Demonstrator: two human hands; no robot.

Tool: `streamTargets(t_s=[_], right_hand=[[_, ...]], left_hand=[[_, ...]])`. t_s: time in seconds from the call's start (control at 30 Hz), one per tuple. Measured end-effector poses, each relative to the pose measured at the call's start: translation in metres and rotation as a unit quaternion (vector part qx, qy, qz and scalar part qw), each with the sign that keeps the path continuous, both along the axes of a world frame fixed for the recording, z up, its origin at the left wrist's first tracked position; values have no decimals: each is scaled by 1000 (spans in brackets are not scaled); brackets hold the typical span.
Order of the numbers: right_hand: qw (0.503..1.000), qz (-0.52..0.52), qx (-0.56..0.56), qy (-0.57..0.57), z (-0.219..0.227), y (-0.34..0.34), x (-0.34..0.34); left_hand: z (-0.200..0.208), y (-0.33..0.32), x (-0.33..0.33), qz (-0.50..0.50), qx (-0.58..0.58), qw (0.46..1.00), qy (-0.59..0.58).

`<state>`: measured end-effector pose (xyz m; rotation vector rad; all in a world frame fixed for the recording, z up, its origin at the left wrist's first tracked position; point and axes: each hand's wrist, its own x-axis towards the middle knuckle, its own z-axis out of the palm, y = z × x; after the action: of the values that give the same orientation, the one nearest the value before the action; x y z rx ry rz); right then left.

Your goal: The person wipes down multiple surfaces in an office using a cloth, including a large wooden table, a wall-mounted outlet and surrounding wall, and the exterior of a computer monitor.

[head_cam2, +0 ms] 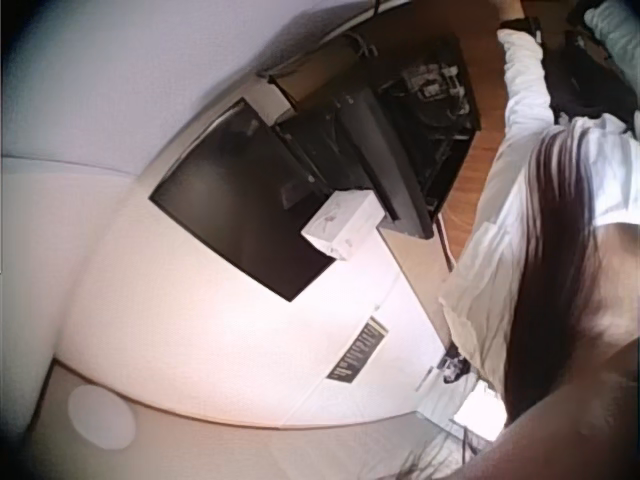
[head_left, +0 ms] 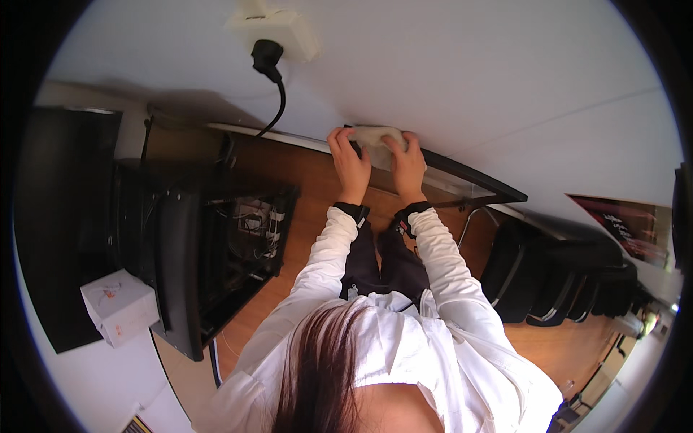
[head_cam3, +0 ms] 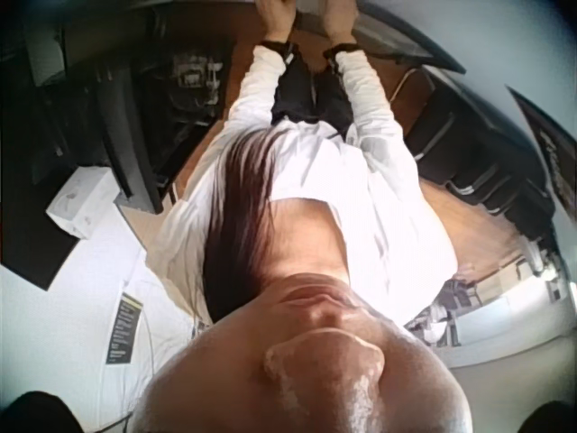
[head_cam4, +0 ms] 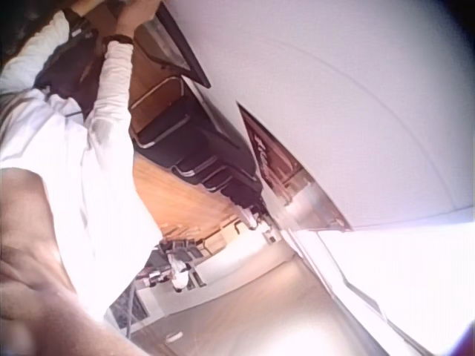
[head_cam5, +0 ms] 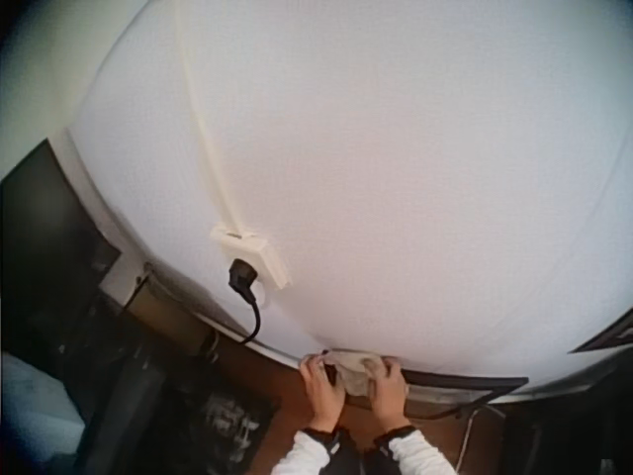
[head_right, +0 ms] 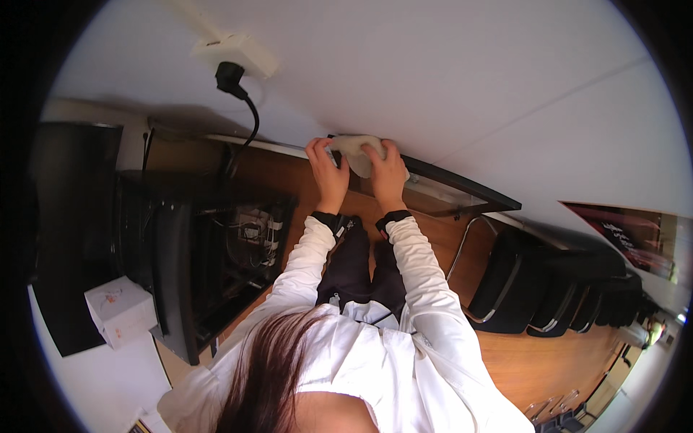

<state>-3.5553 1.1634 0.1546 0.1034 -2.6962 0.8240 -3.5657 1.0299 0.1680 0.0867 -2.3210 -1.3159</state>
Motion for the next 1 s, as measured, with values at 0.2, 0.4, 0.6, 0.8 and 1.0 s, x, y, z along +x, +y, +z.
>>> streamTargets(t_s=[0.2,0.4,0.6,0.8,1.0], right_hand=[[989,-72,125,19,-28,39,22],[977,-207,55,4,-28,93,52],[966,-253,-43,-35,-28,127,64],[950,-300,-84,-28,-26,197,90],[940,-338,-29,-43,-35,302,124]], left_hand=[[-20,36,12,-240,-108,963,-57],[-31,98,33,-317,-219,922,-27],[-30,135,48,-335,-246,910,6],[-32,179,63,-318,-296,901,1],[-49,278,84,-358,-276,892,-23]])
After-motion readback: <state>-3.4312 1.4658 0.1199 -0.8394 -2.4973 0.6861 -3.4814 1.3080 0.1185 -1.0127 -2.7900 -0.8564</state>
